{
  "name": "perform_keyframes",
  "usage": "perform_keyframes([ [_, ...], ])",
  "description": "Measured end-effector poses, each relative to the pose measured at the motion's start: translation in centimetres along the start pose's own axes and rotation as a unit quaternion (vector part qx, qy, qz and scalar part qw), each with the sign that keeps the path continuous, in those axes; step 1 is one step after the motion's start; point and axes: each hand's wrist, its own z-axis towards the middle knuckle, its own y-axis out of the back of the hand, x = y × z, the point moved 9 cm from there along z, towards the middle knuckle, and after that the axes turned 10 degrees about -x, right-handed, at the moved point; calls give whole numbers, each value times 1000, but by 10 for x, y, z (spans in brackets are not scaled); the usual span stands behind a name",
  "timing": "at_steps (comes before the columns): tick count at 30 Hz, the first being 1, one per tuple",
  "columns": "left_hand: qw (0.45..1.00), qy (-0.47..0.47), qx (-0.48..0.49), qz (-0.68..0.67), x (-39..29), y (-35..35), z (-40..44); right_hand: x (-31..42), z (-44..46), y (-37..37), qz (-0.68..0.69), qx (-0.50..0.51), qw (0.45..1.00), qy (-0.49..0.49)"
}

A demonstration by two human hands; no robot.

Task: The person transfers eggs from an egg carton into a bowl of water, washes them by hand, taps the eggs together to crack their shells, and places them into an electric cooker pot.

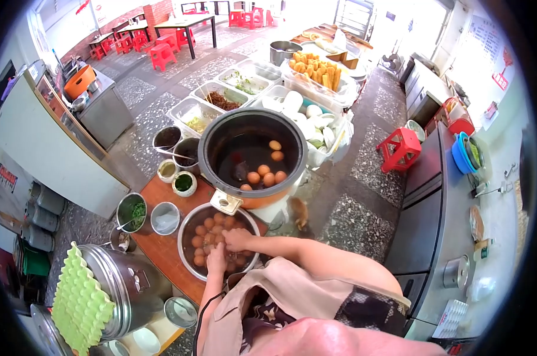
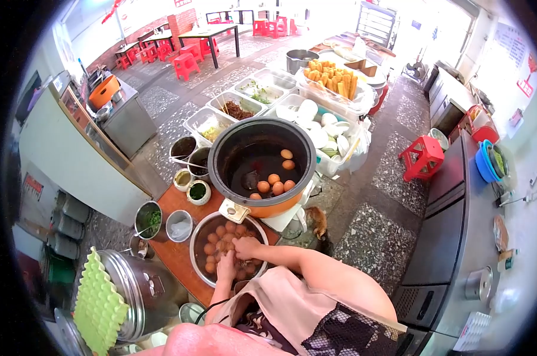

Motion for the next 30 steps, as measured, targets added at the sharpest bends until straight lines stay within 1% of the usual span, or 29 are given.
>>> perform_keyframes([
  [2, 996, 83, -12, -8, 13, 3, 4, -15, 3, -12, 31, 47, 995, -87],
  [3, 996, 84, -13, -7, 14, 3, 6, -21, 9, -18, 35, -20, 996, -78],
  [4, 991, 111, -72, -26, 19, 13, 8, -31, 12, -33, 36, -19, 996, -77],
  [5, 981, 137, -131, -46, 25, 21, 8, -34, 12, -35, 104, -7, 988, -111],
  [6, 980, 139, -132, -46, 29, 20, 10, -36, 12, -38, 171, 5, 975, -144],
  [7, 965, 166, -161, -123, 37, 21, 12, -37, 8, -45, 224, 37, 957, -178],
  [8, 942, 192, -190, -200, 46, 21, 11, -36, 7, -45, 223, 39, 958, -177],
  [9, 930, 204, -174, -252, 47, 18, 12, -29, -2, -62, 399, 127, 876, -238],
  [10, 930, 204, -175, -252, 42, 23, 12, -2, -15, -59, 557, 208, 751, -288],
  [11, 898, 202, -178, -347, 35, 26, 11, 8, -25, -40, 566, 208, 733, -315],
  [12, 858, 198, -180, -438, 28, 28, 11, 12, -26, -34, 565, 209, 734, -314],
  [13, 858, 199, -182, -437, 27, 28, 11, 20, -25, -31, 586, 226, 723, -289],
  [14, 819, 209, -160, -510, 24, 23, 12, 28, -25, -27, 606, 242, 710, -264],
  [15, 774, 217, -138, -579, 18, 21, 12, 33, -28, -20, 606, 243, 710, -263],
  [16, 774, 218, -139, -578, 12, 25, 10, 30, -27, -8, 578, 206, 748, -255],
  [17, 694, 234, -119, -671, -3, 30, 8, 29, -26, 9, 548, 167, 782, -246],
  [18, 603, 246, -97, -753, -12, 32, 8, 35, -22, 39, 528, 122, 819, -190],
  [19, 597, 244, -52, -762, -8, 22, 4, 41, -17, 75, 504, 76, 850, -132],
  [20, 721, 241, -27, -649, 37, -27, 11, 41, -12, 111, 462, 16, 881, -101],
  [21, 861, 143, -37, -486, 19, -8, 8, 44, -10, 163, 404, -115, 908, 2],
  [22, 954, 40, -43, -296, -5, 9, -1, 47, -15, 214, 376, -165, 912, 5],
  [23, 986, -47, -19, -160, -6, -4, -6, 41, -14, 250, 342, -231, 911, 21],
  [24, 996, -8, 40, -81, -13, -3, -15, 27, -9, 278, 218, -288, 932, 42],
  [25, 995, -13, 83, -54, -7, -23, -16, -3, 3, 287, 132, -296, 946, -5],
  [26, 991, -17, 126, -26, -1, -41, -17, -22, 10, 300, -38, -276, 959, -47],
  [27, 992, -14, 126, -26, -2, -44, -20, -45, 18, 301, -140, -164, 969, -123],
  [28, 991, -33, 131, 5, -6, -48, -21, -84, 31, 289, -195, -117, 966, -120],
  [29, 989, -52, 135, 36, -10, -50, -21, -111, 39, 279, -238, -52, 957, -158],
  [30, 989, -51, 132, 35, -11, -49, -18, -137, 45, 264, -260, 20, 953, -153],
])
